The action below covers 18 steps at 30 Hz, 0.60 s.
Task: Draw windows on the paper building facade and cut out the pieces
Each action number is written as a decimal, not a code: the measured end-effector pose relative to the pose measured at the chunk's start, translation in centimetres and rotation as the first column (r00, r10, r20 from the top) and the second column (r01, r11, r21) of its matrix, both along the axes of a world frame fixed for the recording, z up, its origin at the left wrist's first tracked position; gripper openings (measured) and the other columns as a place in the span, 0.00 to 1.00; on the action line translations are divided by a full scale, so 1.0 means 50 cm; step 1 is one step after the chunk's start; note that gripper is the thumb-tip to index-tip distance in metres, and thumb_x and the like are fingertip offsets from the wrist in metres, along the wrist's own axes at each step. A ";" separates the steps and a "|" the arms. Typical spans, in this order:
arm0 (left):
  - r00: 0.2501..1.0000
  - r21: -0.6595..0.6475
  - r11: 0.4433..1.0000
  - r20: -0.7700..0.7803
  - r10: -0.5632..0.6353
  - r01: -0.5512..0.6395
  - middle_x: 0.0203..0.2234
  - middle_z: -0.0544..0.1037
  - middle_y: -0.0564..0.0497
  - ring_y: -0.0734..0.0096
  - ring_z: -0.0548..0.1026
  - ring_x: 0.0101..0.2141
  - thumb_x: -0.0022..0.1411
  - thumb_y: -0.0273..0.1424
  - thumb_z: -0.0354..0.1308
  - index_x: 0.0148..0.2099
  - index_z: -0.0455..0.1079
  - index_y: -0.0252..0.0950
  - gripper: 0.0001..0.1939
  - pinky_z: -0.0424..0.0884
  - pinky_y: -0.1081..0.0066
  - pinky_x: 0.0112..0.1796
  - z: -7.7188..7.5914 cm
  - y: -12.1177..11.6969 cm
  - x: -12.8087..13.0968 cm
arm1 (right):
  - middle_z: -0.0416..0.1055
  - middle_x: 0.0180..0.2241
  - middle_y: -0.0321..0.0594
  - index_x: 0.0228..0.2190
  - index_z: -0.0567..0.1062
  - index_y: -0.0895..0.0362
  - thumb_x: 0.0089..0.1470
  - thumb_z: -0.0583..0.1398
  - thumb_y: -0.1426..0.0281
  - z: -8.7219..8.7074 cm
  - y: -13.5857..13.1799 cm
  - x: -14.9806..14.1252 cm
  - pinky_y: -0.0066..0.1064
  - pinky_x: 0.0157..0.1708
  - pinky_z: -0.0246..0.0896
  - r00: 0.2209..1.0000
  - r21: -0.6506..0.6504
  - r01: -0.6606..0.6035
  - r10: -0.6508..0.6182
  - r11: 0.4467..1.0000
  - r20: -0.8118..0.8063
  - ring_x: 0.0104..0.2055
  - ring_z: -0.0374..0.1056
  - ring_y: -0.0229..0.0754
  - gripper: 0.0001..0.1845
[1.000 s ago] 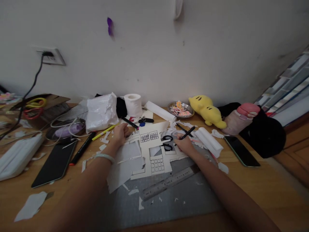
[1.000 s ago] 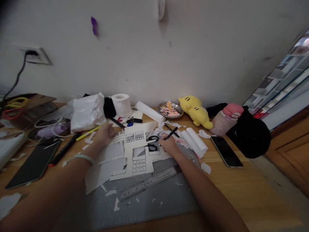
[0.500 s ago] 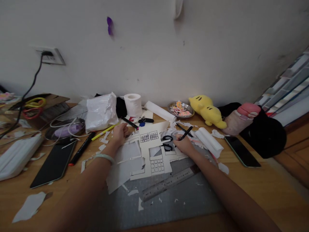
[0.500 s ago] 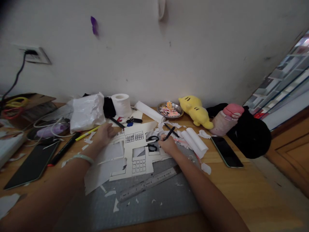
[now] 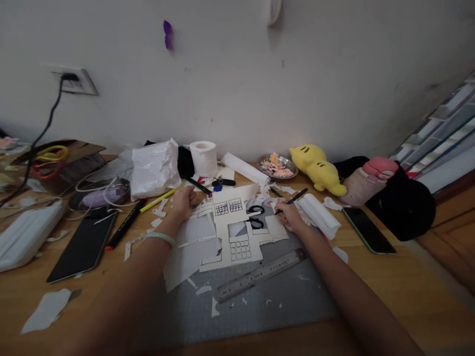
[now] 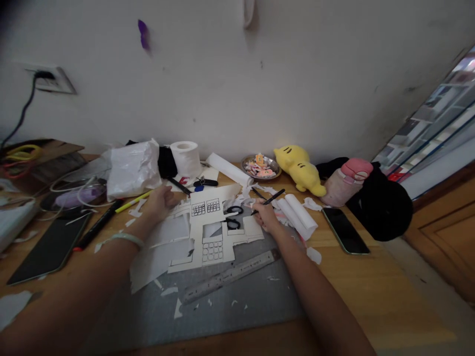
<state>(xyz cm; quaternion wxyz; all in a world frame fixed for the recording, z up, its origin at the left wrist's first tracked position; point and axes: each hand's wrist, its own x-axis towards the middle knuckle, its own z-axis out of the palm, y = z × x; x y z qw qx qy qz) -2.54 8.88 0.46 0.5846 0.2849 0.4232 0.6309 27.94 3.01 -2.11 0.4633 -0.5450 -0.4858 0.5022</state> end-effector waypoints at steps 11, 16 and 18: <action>0.998 -0.022 1.000 0.065 0.006 -0.005 0.09 0.46 0.62 0.84 0.44 0.09 0.55 0.25 0.49 0.19 0.45 0.37 0.18 0.41 0.80 0.10 0.005 -0.003 -0.005 | 0.64 0.23 0.31 0.33 0.69 0.62 0.58 0.54 0.65 -0.003 0.002 0.033 0.20 0.15 0.55 0.994 -0.081 -0.038 0.030 0.996 -0.101 0.17 0.57 0.27 0.11; 0.997 -0.062 0.998 0.072 0.024 -0.020 0.11 0.52 0.61 0.84 0.48 0.11 0.63 0.29 0.46 0.20 0.53 0.35 0.17 0.48 0.80 0.11 0.001 -0.001 -0.008 | 0.60 0.19 0.27 0.29 0.68 0.62 0.58 0.54 0.66 -0.002 -0.004 0.008 0.18 0.12 0.49 1.000 -0.018 0.001 -0.001 1.000 0.013 0.14 0.51 0.25 0.12; 0.997 -0.075 0.997 0.069 0.030 -0.025 0.17 0.62 0.58 0.84 0.58 0.14 0.64 0.33 0.48 0.29 0.63 0.32 0.13 0.57 0.80 0.15 -0.002 0.000 -0.009 | 0.60 0.18 0.27 0.28 0.68 0.62 0.58 0.54 0.66 -0.003 -0.008 -0.006 0.19 0.12 0.50 0.995 0.017 0.020 -0.022 1.000 0.093 0.14 0.52 0.25 0.12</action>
